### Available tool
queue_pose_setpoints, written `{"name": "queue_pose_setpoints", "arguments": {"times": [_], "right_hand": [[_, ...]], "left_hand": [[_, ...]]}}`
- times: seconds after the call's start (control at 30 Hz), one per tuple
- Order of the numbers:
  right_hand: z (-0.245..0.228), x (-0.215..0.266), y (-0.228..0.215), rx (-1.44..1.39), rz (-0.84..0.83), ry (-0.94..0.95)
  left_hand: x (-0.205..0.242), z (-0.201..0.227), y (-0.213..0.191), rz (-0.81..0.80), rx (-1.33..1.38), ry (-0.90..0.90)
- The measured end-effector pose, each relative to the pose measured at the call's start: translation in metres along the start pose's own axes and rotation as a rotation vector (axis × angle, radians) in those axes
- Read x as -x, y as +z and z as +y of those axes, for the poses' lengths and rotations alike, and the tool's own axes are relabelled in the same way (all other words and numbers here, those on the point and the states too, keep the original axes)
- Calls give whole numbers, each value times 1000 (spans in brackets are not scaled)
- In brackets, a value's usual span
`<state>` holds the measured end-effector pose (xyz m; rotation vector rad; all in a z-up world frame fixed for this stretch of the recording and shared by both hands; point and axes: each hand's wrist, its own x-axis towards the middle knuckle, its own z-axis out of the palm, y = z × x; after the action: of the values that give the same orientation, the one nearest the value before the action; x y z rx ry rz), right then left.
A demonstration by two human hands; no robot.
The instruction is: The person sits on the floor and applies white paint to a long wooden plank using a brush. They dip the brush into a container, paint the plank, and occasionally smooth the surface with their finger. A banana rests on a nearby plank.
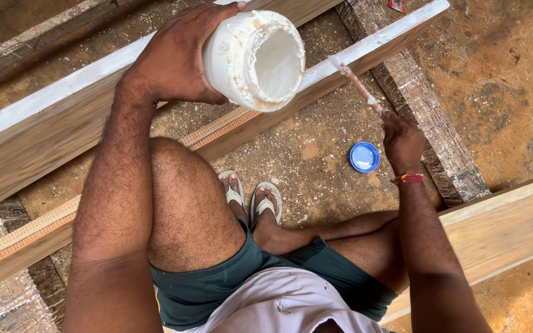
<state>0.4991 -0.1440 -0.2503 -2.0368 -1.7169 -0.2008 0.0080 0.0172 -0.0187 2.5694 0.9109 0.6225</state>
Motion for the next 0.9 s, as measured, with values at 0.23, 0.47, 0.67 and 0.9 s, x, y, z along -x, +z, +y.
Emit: {"name": "queue_pose_setpoints", "arguments": {"times": [0.23,0.47,0.67,0.9], "right_hand": [[-1,11,1,-93,-68,-29],[53,-4,-2,8,75,-20],[85,-32,14,8,100,-139],[116,-40,11,10,98,70]], "left_hand": [[-6,-2,0,-38,-13,-27],[-13,6,1,-74,23,-63],[-12,-1,3,-58,7,-65],[-15,-3,6,-45,-8,2]]}}
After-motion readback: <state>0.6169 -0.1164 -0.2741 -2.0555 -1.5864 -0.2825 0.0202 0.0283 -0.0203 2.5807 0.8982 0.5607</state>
